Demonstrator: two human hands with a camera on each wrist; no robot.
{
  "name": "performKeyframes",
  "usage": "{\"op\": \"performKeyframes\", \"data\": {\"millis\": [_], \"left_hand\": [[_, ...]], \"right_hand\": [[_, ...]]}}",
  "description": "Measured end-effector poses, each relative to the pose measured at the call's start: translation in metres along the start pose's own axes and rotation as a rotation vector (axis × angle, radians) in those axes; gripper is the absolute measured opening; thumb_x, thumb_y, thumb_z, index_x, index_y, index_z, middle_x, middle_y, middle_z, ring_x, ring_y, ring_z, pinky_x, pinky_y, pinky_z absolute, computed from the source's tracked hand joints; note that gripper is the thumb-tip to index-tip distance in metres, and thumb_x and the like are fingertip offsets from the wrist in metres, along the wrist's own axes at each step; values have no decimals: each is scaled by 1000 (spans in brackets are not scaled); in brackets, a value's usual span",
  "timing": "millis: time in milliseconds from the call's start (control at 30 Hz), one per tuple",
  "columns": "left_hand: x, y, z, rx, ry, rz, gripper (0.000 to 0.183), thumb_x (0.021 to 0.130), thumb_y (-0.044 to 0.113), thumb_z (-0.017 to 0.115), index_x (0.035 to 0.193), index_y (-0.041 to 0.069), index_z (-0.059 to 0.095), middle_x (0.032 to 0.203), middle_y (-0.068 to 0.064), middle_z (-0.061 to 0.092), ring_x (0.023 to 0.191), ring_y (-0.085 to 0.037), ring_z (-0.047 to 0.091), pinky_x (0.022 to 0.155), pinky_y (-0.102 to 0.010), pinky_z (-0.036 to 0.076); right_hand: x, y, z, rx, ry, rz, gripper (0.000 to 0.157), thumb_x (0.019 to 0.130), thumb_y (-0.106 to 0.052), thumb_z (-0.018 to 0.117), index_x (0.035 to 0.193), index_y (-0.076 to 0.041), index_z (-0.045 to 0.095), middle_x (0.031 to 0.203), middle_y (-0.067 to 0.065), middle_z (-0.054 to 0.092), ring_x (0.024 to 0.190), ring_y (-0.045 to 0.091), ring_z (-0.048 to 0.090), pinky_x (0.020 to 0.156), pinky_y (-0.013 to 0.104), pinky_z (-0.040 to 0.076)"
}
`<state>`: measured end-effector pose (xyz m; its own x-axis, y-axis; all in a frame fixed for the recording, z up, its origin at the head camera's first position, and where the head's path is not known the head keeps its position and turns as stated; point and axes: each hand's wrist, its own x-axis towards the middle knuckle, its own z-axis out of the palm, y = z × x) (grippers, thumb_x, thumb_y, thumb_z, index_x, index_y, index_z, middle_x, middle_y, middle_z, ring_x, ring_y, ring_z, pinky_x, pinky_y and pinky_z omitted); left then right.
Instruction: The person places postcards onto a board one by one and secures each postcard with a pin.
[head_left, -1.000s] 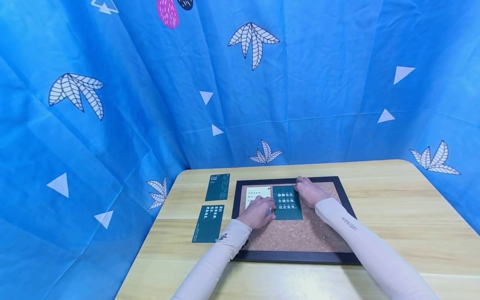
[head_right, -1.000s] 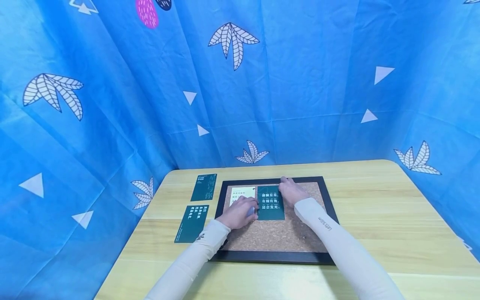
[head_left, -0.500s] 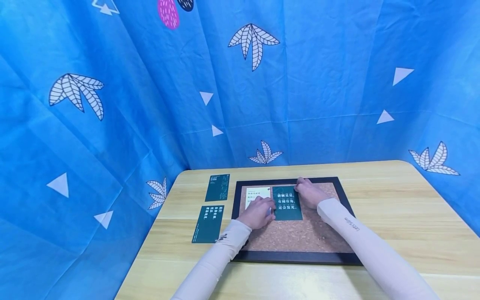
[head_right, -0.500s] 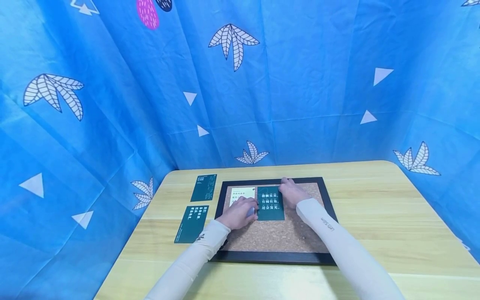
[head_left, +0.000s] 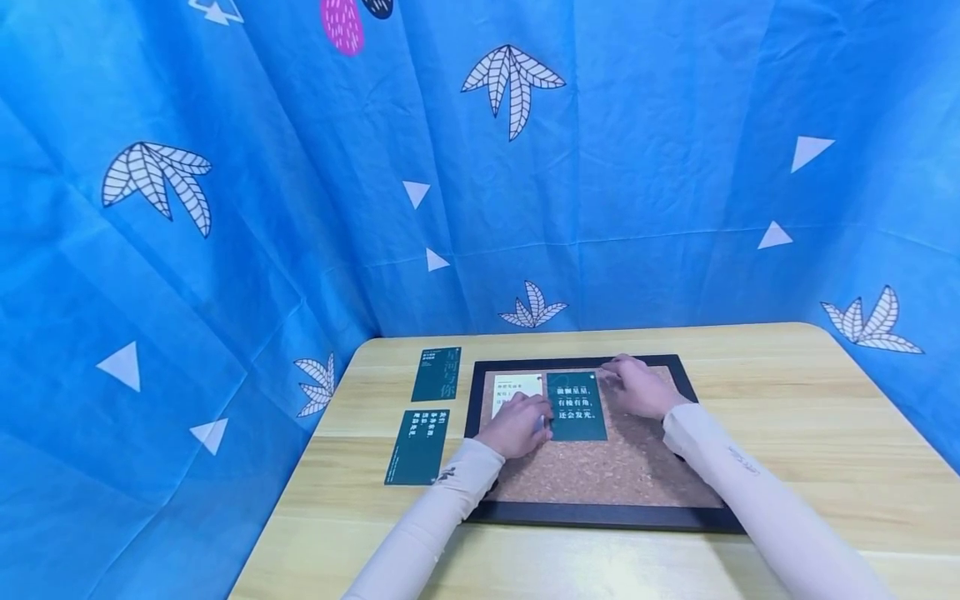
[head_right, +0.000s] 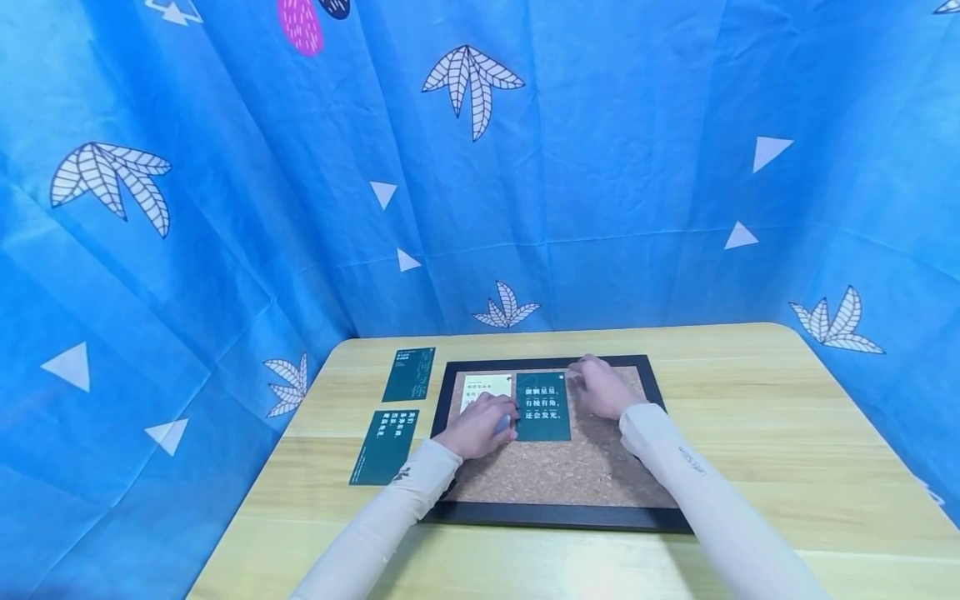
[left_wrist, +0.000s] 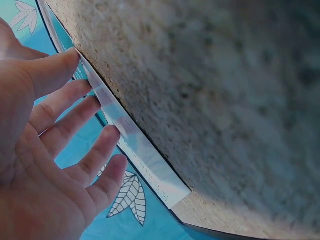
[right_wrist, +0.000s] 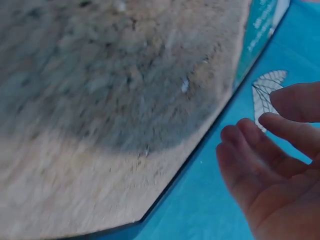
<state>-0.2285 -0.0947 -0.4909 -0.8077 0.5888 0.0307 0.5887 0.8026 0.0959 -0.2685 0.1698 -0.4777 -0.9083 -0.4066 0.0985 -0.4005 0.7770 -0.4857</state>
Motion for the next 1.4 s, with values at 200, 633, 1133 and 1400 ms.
{"op": "performKeyframes", "data": {"millis": [200,633,1133,1400], "left_hand": [[0,1,0,-3,4,-3,30,100,33,69,125,17,71,141,1,66,123,-22,61,104,-39,53],[-1,3,-4,-12,-9,-18,29,100,33,69,125,18,72,145,1,63,127,-24,61,106,-40,52],[-1,4,-3,-1,-6,-17,29,100,31,69,125,18,71,141,2,65,122,-24,61,100,-41,54],[-1,6,-4,0,-10,-24,29,100,32,70,125,18,72,143,1,65,123,-24,61,102,-41,54]], "right_hand": [[-21,9,-17,15,61,53,38,99,-4,55,133,12,61,127,29,64,105,35,66,90,53,56],[-70,45,-40,72,83,125,45,100,-8,59,130,24,55,106,38,64,73,34,63,71,42,53],[-100,68,-45,115,-81,272,59,103,-18,59,137,28,43,125,47,58,85,35,63,84,54,54],[-101,71,-43,154,-89,272,58,100,-12,62,136,29,43,131,49,53,124,59,55,98,64,51]]}}
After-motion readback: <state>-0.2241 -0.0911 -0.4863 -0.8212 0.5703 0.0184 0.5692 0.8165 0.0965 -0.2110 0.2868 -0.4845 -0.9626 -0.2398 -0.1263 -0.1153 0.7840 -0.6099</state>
